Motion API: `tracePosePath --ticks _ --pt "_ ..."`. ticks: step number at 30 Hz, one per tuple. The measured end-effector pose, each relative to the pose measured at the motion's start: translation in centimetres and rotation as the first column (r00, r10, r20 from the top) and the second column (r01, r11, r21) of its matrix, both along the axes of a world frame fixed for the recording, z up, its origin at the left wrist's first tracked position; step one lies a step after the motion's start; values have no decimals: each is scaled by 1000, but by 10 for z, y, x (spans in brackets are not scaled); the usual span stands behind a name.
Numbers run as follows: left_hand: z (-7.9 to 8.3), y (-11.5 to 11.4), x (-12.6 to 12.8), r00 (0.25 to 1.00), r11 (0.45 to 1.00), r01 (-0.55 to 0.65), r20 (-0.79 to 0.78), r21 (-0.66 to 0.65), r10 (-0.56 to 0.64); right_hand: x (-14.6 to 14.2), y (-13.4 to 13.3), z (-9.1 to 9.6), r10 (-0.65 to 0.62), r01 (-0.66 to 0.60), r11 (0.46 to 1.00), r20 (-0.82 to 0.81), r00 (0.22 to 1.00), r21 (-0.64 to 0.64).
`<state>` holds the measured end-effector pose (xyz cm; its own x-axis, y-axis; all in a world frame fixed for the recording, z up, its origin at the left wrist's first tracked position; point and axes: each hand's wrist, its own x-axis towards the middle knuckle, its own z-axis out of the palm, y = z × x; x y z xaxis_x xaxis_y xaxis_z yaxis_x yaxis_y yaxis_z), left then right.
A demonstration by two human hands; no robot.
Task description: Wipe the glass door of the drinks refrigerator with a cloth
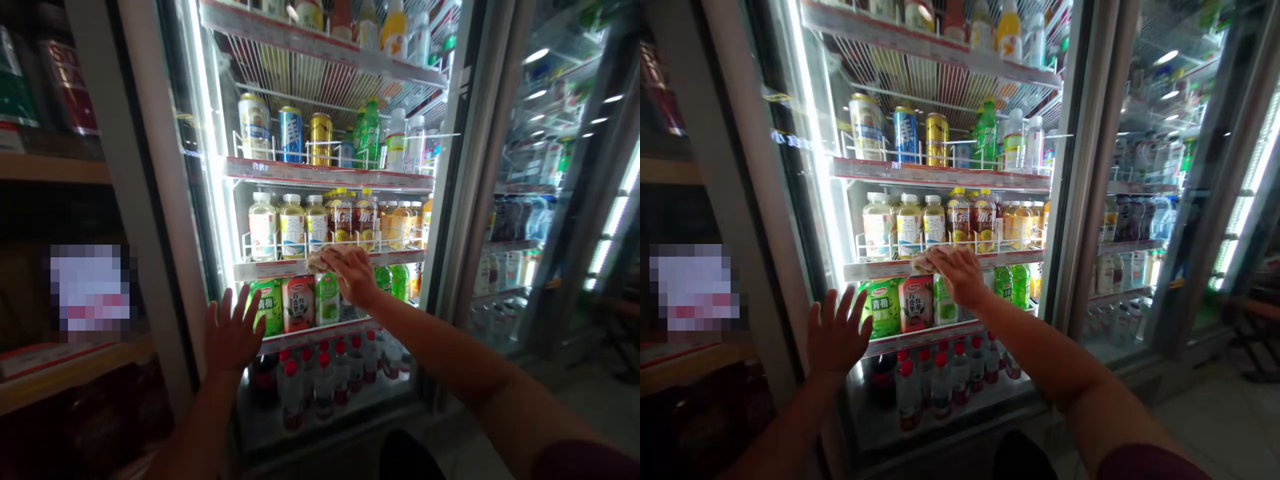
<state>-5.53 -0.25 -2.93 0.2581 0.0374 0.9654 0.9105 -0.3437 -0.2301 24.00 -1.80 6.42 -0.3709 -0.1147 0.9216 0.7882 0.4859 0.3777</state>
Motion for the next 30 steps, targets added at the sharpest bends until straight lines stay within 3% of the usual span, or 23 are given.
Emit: tracePosePath --ticks 3,6,8,13,17,20,23,26,28,30 --pt "0 -1 0 1000 1000 -2 -11 -7 2 -17 0 -4 4 -4 1000 -2 1000 -5" --pt "0 -1 -1 1000 1000 -18 -16 -10 18 -34 0 -2 -5 7 1000 168 986 -11" --pt "0 -1 -1 1000 1000 -24 -18 -16 24 -44 2 8 -20 21 1000 224 974 -2" --pt "-1 0 -2 1000 1000 -17 -6 -18 17 -70 5 36 -117 127 990 139 983 -66" --pt "-3 3 -2 1000 999 19 15 -34 -19 -86 -2 51 -181 233 966 349 919 -112" --pt "-4 3 -2 998 997 41 40 -63 -38 -90 -4 83 -192 249 966 460 867 -65" --pt "-5 2 -2 999 996 35 40 -80 -31 -89 0 119 -247 277 959 302 921 -63" --pt "-5 0 -1 1000 998 10 27 -66 -9 -87 5 132 -281 289 953 88 956 -92" --pt "-4 -1 -1 1000 999 7 16 -53 -6 -85 5 127 -278 287 955 107 955 -77" --pt "-3 -2 -2 1000 999 22 1 -41 -22 -78 5 123 -263 285 957 259 929 -48"
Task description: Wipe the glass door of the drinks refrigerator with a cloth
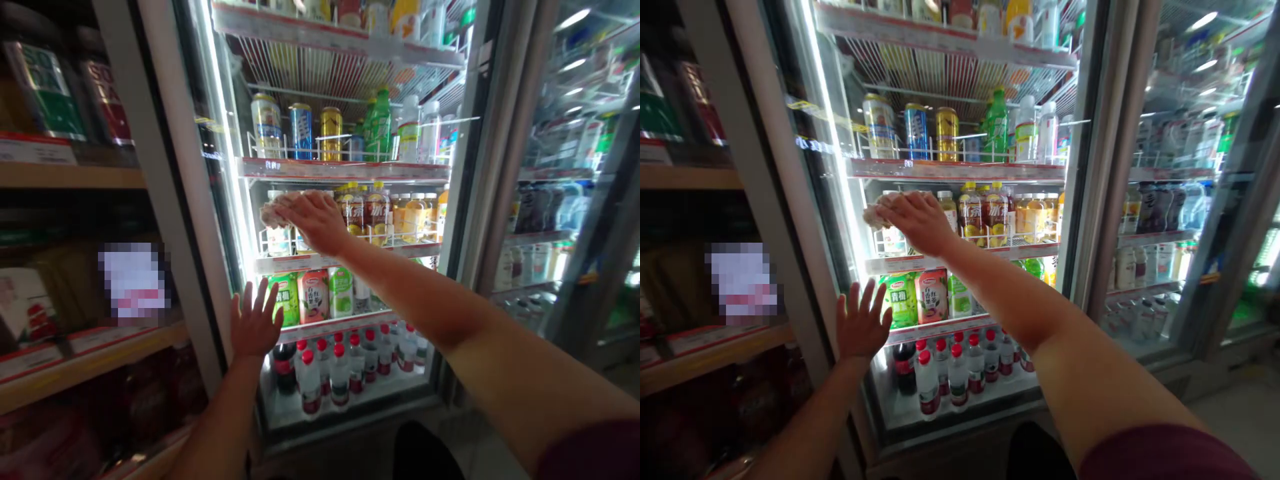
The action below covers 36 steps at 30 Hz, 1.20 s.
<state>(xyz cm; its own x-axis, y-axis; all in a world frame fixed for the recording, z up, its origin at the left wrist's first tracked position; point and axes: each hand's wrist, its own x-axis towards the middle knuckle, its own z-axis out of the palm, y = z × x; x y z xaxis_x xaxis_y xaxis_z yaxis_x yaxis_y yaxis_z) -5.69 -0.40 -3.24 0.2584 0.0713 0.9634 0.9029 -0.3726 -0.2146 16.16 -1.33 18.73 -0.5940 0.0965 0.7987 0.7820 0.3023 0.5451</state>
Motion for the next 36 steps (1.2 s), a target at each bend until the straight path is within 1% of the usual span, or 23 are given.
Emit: tracePosePath --ticks 2,3,4,6,8,10,12,14,16,18,20,21,22,24,25,26,27,28,30,32,33,34,36 --pt "1 0 0 1000 1000 8 -5 6 -8 12 0 6 15 -13 1000 133 991 -20" --pt "1 0 -1 1000 1000 8 -3 9 -8 20 1 13 19 -17 1000 136 990 -20" --pt "1 0 -1 1000 1000 5 -2 11 -5 30 3 23 22 -21 1000 89 996 -9" --pt "1 0 -1 1000 1000 3 1 10 -3 50 8 44 36 -31 999 -128 991 43" --pt "0 0 -1 1000 1000 14 3 -2 -14 70 14 60 84 -45 992 -365 927 113" --pt "0 0 -2 1000 1000 9 9 -22 -9 86 16 65 133 -63 985 -467 874 163" --pt "0 1 -2 1000 999 -17 6 -33 18 97 15 60 151 -99 983 -373 915 157" --pt "0 1 -3 999 999 -44 -8 -27 44 104 10 51 158 -146 985 -124 980 95" --pt "0 1 -3 999 998 -53 -14 -21 52 110 8 42 174 -179 983 115 978 30" --pt "-2 -1 -4 998 998 -60 -6 -28 60 116 11 37 190 -194 981 184 964 5" --pt "-3 -4 -5 997 996 -82 -6 -46 81 120 20 35 208 -208 977 12 978 51" --pt "-1 -6 -6 996 994 -91 -13 -53 90 122 25 35 226 -211 972 -155 962 104" --pt "3 -9 -6 995 994 -97 -17 -56 96 123 31 36 254 -204 963 -348 902 173" --pt "23 -16 -4 995 994 -97 14 -49 98 123 39 36 323 -162 941 -648 690 296" --pt "39 -19 0 995 995 -89 49 -34 91 123 41 36 345 -145 934 -716 607 327" --pt "59 -22 5 990 996 -91 111 -17 92 123 40 35 352 -145 932 -733 582 332" --pt "83 -23 12 983 996 -88 162 6 86 122 37 33 346 -167 935 -699 626 314" --pt "109 -24 20 977 996 -79 202 40 69 122 33 31 335 -208 939 -601 726 273" --pt "162 -23 37 976 997 -52 213 55 39 121 24 25 311 -289 949 -222 924 127" --pt "207 -19 53 978 997 -45 205 57 32 120 18 20 287 -288 957 124 950 -8" --pt "223 -16 58 984 999 -39 177 30 33 120 17 19 272 -271 962 181 945 -32" --pt "234 -14 63 989 1000 -24 147 -5 25 120 17 18 253 -253 967 142 957 -22" --pt "244 -9 68 994 998 1 112 -64 6 119 22 17 233 -225 972 -147 961 69"
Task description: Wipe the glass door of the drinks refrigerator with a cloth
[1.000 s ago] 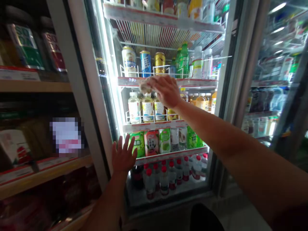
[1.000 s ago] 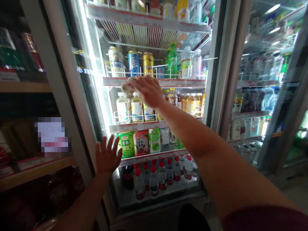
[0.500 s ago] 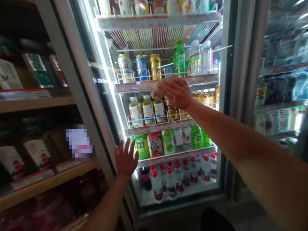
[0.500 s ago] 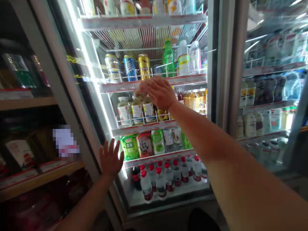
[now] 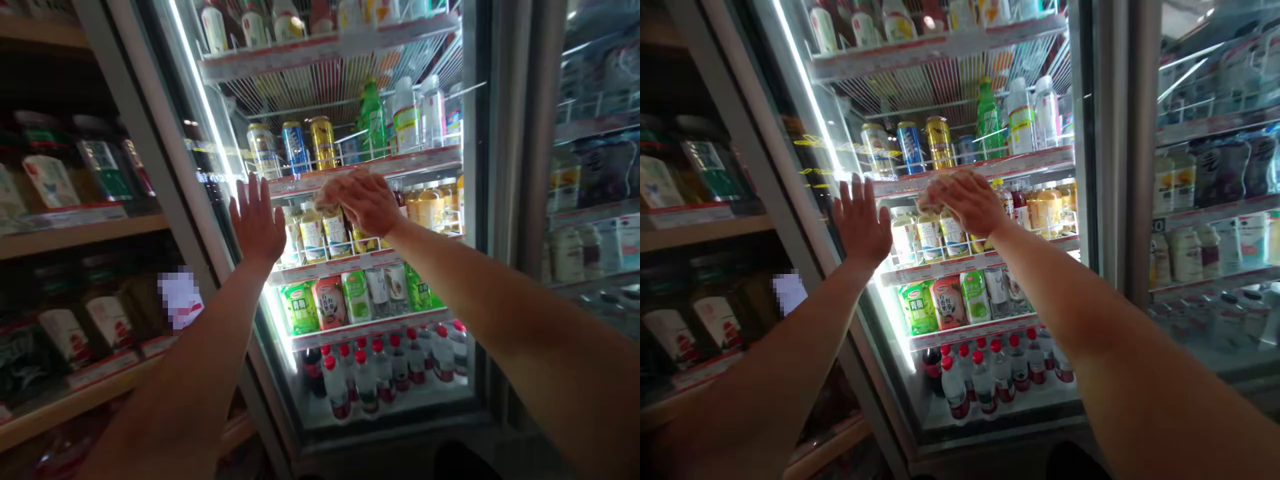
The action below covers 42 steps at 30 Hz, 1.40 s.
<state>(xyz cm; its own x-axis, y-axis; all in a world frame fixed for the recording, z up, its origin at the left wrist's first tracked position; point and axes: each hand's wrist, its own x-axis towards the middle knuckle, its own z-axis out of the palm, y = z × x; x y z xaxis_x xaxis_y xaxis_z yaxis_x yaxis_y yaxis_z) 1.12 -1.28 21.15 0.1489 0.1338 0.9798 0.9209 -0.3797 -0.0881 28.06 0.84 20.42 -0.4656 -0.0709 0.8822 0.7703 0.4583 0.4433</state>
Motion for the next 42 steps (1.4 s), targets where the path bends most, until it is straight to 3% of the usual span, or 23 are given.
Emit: tracePosePath --ticks 3,5,6,8,10,12,13,15,17,19,20,21,23,25,26,28,30,32,34,36,38,40,42 --pt "-3 4 2 1000 999 -8 -12 -37 8 -2 5 -1 36 -16 999 -453 891 47" --pt "-6 4 2 999 999 -34 -17 -37 33 -2 3 -4 45 -31 999 -478 877 37" --pt "-7 3 2 999 999 -37 -19 -35 37 -2 0 -5 36 -35 999 -390 920 7" --pt "-7 3 2 1000 999 -22 -17 -25 22 2 -8 -5 18 -23 996 -62 998 -89" --pt "-6 3 2 1000 1000 1 -12 -15 -2 10 -13 -1 23 23 984 259 966 -176" --pt "-6 3 2 1000 1000 6 -11 -13 -6 20 -10 7 19 49 979 323 946 -200" --pt "-6 4 2 1000 1000 7 -9 -13 -7 24 -7 13 8 36 983 239 971 -182" --pt "-6 4 2 1000 1000 11 -6 -17 -11 30 3 22 2 -11 996 -101 995 -86" --pt "-6 4 2 1000 999 24 1 -31 -24 30 11 26 25 -12 999 -471 882 30" --pt "-6 3 3 999 997 44 11 -57 -44 28 12 25 5 48 997 -648 762 65" --pt "-6 2 3 998 996 57 19 -68 -55 26 10 22 -31 83 995 -644 765 50" --pt "-6 2 4 997 995 70 26 -76 -69 25 6 18 -81 115 993 -572 816 24" --pt "-6 0 4 994 991 102 44 -89 -98 23 -4 10 -164 160 986 -281 946 -36" --pt "-6 -1 5 990 986 132 63 -102 -126 23 -11 4 -187 180 980 -74 980 -85" --pt "-6 -2 5 988 984 144 70 -107 -137 23 -12 3 -190 181 978 -81 978 -105" --pt "-6 -2 5 987 983 152 74 -106 -144 23 -10 1 -194 167 979 -280 940 -118" --pt "-6 -2 5 989 985 140 68 -97 -133 23 -6 1 -179 151 984 -518 836 -96" --pt "-6 -1 5 990 987 132 66 -90 -127 22 -3 -1 -161 152 986 -616 771 -68" --pt "-7 0 4 989 986 139 67 -88 -134 21 -5 -6 -170 156 985 -494 853 -70" --pt "-7 2 4 990 989 130 59 -74 -126 21 -9 -12 -179 161 982 -206 962 -100" --pt "-7 4 3 995 995 90 37 -51 -88 21 -11 -17 -175 171 978 -22 984 -120" --pt "-6 7 2 999 999 37 20 -37 -36 22 -10 -18 -182 170 980 -123 976 -99" --pt "-6 8 1 1000 999 -18 7 -41 18 23 -5 -17 -170 162 985 -384 907 -54"
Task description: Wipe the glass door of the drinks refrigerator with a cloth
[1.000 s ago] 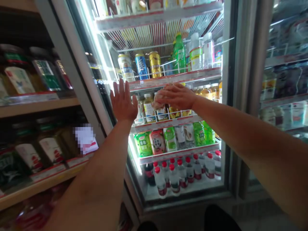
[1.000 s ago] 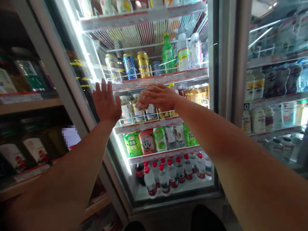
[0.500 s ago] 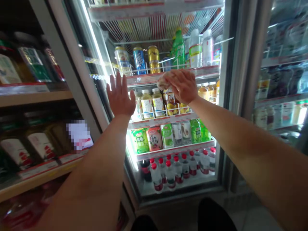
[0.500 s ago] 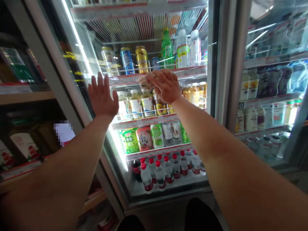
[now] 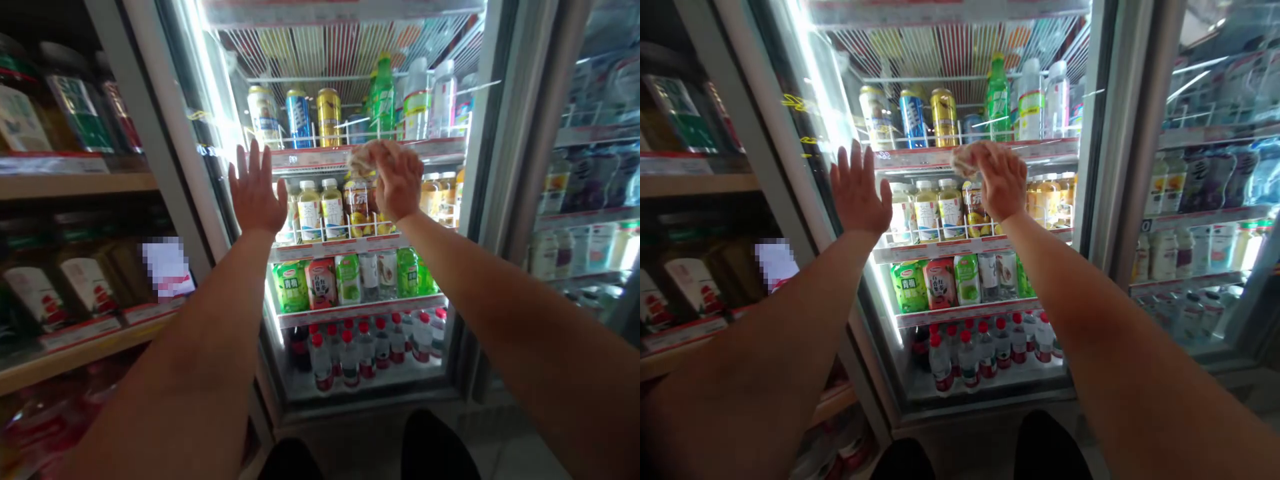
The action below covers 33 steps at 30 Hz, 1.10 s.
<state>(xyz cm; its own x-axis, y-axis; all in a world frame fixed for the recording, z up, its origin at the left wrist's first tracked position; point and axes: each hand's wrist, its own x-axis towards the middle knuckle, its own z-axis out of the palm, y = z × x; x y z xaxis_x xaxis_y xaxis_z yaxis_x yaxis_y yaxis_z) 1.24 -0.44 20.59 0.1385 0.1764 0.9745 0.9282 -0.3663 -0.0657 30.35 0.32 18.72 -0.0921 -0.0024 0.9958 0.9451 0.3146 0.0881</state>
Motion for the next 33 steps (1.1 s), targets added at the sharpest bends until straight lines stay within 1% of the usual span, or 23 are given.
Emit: tracePosePath --ticks 2,4,5,7,9,10,11,12,13,14,15,16,17,18,19,20,22,24,25,27,29,31,33 --pt "1 0 0 1000 999 -31 -3 -7 31 1 4 1 6 11 997 -210 978 80" --pt "1 0 1 1000 1000 -3 8 -8 3 0 4 0 6 20 995 -249 969 101" --pt "0 -1 1 1000 1000 25 17 -7 -25 0 3 -2 -2 18 996 -178 984 90" --pt "0 -2 1 998 998 62 31 1 -62 0 -2 -8 -19 15 999 108 994 43" --pt "0 -3 2 998 998 61 24 4 -61 0 -6 -15 -11 14 1000 414 910 -5" --pt "0 -3 2 998 998 60 21 7 -60 1 -6 -17 0 12 1000 497 868 -21" --pt "0 -3 1 998 998 64 20 12 -65 1 -5 -18 11 8 999 516 857 -34" --pt "0 -3 1 997 997 71 24 19 -72 2 -3 -17 15 3 999 465 885 -38" --pt "0 -3 1 997 997 73 26 27 -74 2 2 -15 12 -1 1000 346 938 -30" --pt "0 -2 1 998 997 65 26 34 -66 3 7 -11 3 0 1000 162 987 -15" --pt "0 -2 0 999 998 46 20 37 -47 4 13 -6 -6 6 1000 -63 998 2" --pt "0 -1 0 1000 999 23 10 38 -23 5 18 0 -11 17 1000 -285 958 18" --pt "-1 0 0 1000 999 3 1 40 -3 7 23 7 -11 29 999 -458 889 33" --pt "-1 1 0 1000 999 -5 -5 41 5 10 26 15 -3 35 998 -558 830 47" --pt "-1 2 0 1000 999 -1 -4 44 2 13 27 24 11 33 997 -591 806 64" --pt "-1 2 -1 1000 999 10 2 47 -10 19 27 32 26 25 996 -567 823 82" --pt "-1 2 -1 999 998 38 17 49 -38 35 20 52 43 -4 996 -418 907 94" --pt "-1 0 0 998 998 58 30 31 -59 57 13 73 43 -27 998 -323 946 52" --pt "-1 -1 0 997 998 66 37 18 -67 68 10 83 36 -29 999 -367 929 26" --pt "0 -4 1 995 996 89 50 -17 -88 83 7 97 45 -44 999 -566 823 15" --pt "0 -6 2 992 993 113 59 -42 -110 83 6 98 36 -31 999 -632 774 19" --pt "1 -4 3 992 993 113 64 -41 -110 64 3 84 -16 17 1000 -519 855 -2" --pt "1 -2 3 994 995 91 61 -33 -89 32 -4 58 -47 40 999 -267 962 -32"
